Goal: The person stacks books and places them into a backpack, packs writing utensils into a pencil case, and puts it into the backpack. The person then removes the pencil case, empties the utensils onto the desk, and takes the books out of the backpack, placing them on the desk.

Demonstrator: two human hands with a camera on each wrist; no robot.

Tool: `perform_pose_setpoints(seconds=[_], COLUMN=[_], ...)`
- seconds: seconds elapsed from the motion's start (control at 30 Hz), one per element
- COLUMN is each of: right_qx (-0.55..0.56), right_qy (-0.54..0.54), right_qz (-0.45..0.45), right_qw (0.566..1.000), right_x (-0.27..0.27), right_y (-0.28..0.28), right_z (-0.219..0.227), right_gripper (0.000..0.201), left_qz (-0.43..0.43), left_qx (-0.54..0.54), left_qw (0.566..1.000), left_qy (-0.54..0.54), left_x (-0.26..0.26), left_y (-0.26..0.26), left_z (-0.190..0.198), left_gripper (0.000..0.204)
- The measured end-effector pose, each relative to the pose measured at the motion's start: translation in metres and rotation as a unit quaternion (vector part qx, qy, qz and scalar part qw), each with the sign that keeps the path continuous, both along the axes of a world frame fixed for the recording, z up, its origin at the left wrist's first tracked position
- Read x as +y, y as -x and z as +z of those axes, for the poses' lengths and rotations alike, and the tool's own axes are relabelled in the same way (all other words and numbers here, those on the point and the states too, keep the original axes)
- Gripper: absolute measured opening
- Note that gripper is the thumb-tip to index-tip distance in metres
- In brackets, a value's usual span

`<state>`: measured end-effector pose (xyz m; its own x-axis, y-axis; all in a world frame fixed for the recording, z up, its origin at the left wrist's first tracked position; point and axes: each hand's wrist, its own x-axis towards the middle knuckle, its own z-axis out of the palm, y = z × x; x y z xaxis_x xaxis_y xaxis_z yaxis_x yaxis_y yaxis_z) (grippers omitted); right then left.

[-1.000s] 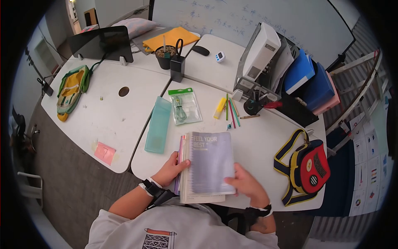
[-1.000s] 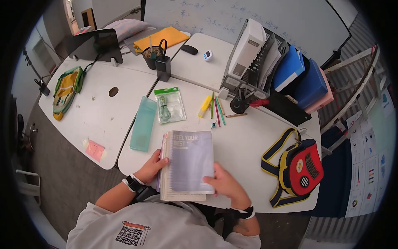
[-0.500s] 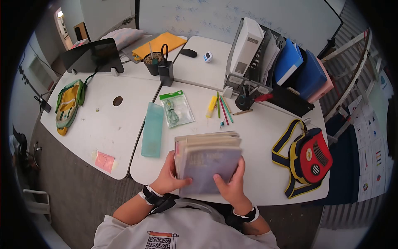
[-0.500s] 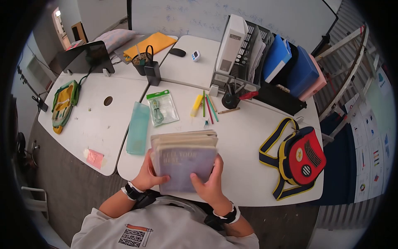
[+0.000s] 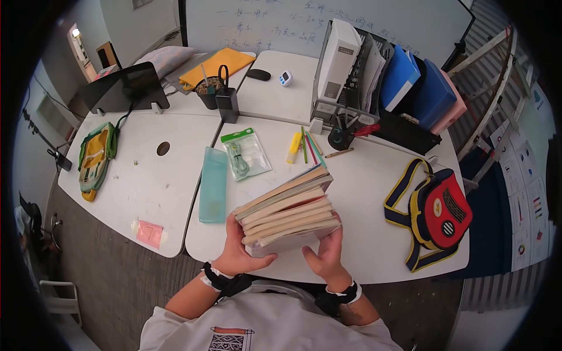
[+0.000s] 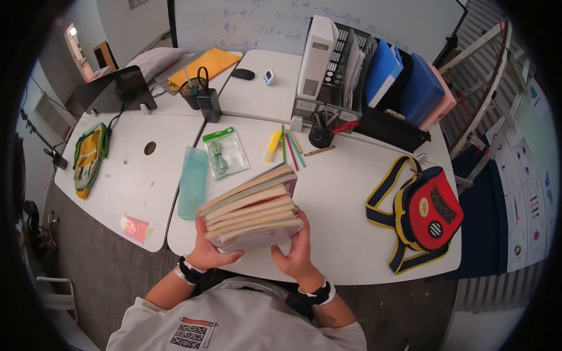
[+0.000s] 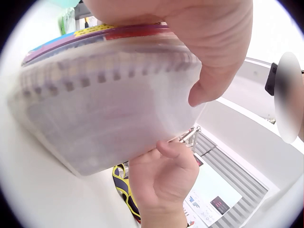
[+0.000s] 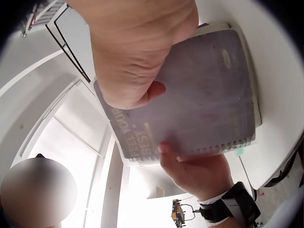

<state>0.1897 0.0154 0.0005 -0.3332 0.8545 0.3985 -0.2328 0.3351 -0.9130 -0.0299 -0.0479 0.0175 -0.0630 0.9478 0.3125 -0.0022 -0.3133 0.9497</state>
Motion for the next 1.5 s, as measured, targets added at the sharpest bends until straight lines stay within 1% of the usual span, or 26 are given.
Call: perform_pose_setpoints(seconds=[0.07,0.13,0.17,0.23,0.27,0.33,0.37,0.47,0.6,0.63,0.67,0.73,0.77,0.83,0.87,0.9,0.93,1.0,1.03,1.13,1.17,1.2,1.3,1.37,1.43,1.5], right_qx=[-0.040,-0.046,-0.053,-0.030,-0.008,-0.052,-0.097,-0.072,-0.073,-0.191,-0.304,-0.369,-0.365,-0.450,-0.526,-0.593,-0.594,-0.670,-0.663,-0.660,-0.626,-0.626,-0.559,-0.560,-0.548,-0.534], right_qy=[0.016,0.004,-0.007,-0.007,-0.006,-0.025,-0.046,-0.020,-0.029,-0.148,-0.261,-0.206,-0.166,-0.168,-0.141,-0.065,-0.064,0.063,-0.002,-0.005,-0.055,-0.054,-0.163,-0.153,-0.151,-0.160], right_qz=[0.023,0.012,0.000,-0.004,-0.006,-0.012,-0.018,0.016,0.031,-0.005,-0.040,-0.231,-0.346,-0.529,-0.576,-0.618,-0.620,-0.469,-0.474,-0.469,-0.481,-0.479,-0.438,-0.403,-0.355,-0.298], right_qw=[0.999,0.999,0.999,1.000,1.000,0.998,0.994,0.997,0.996,0.970,0.915,0.876,0.848,0.700,0.609,0.513,0.509,0.572,0.580,0.587,0.611,0.613,0.686,0.707,0.742,0.775], right_x=[-0.002,-0.007,-0.008,-0.009,-0.009,-0.005,-0.003,-0.001,0.014,0.029,0.044,0.060,0.078,0.109,0.117,0.118,0.120,0.125,0.129,0.112,0.108,0.101,0.073,0.054,0.035,0.022], right_y=[0.003,0.009,0.011,0.012,0.013,0.008,0.006,0.005,-0.013,-0.028,-0.043,-0.073,-0.098,-0.160,-0.187,-0.193,-0.209,-0.249,-0.262,-0.235,-0.233,-0.227,-0.190,-0.170,-0.156,-0.148], right_z=[0.001,-0.001,-0.001,-0.001,-0.002,-0.007,-0.007,-0.002,-0.001,0.006,0.015,0.044,0.036,0.033,0.036,0.040,0.036,0.014,-0.005,-0.002,-0.012,-0.015,-0.014,-0.011,0.001,0.010], right_gripper=[0.096,0.097,0.097,0.097,0.097,0.095,0.093,0.090,0.086,0.085,0.084,0.082,0.082,0.084,0.088,0.081,0.081,0.065,0.039,0.029,0.023,0.023,0.021,0.021,0.022,0.022], left_qz=[0.002,0.050,0.050,0.038,0.038,0.045,0.045,0.069,0.083,0.083,0.082,0.083,0.082,0.082,0.078,0.082,0.086,0.084,0.086,0.089,0.090,0.090,0.088,0.084,0.078,0.068], left_qx=[-0.003,0.098,0.098,0.267,0.268,0.124,0.124,0.121,0.232,0.265,0.265,0.243,0.243,0.263,0.262,0.264,0.267,0.260,0.255,0.239,0.239,0.244,0.296,0.340,0.147,0.207], left_qw=[1.000,0.993,0.993,0.962,0.962,0.989,0.989,0.989,0.968,0.959,0.959,0.966,0.966,0.960,0.961,0.960,0.959,0.961,0.962,0.966,0.966,0.965,0.950,0.935,0.986,0.976], left_qy=[-0.026,-0.050,-0.051,-0.035,-0.034,-0.073,-0.072,-0.052,-0.038,-0.050,-0.051,-0.035,-0.035,-0.042,-0.043,-0.047,-0.051,-0.053,-0.052,-0.043,-0.041,-0.037,-0.038,-0.046,0.002,0.015], left_x=[0.000,-0.002,-0.002,-0.006,-0.005,-0.004,-0.004,-0.005,-0.002,-0.002,-0.001,-0.002,-0.002,-0.002,-0.002,-0.001,-0.001,-0.001,0.000,-0.002,-0.002,-0.003,-0.003,-0.004,-0.005,-0.006], left_y=[-0.003,-0.005,-0.004,0.000,-0.001,-0.006,-0.008,-0.010,-0.005,-0.005,-0.005,-0.005,-0.005,-0.004,-0.003,-0.003,-0.003,-0.003,-0.003,-0.004,-0.004,-0.004,0.000,-0.001,-0.005,0.000], left_z=[0.004,0.000,0.001,0.005,0.003,-0.001,-0.001,-0.004,-0.011,-0.010,-0.010,-0.011,-0.011,-0.013,-0.013,-0.012,-0.012,-0.017,-0.019,-0.023,-0.021,-0.018,-0.014,-0.017,-0.026,-0.024], left_gripper=[0.106,0.105,0.105,0.101,0.101,0.093,0.093,0.086,0.083,0.081,0.081,0.079,0.079,0.080,0.080,0.080,0.079,0.079,0.079,0.077,0.077,0.077,0.074,0.073,0.063,0.059])
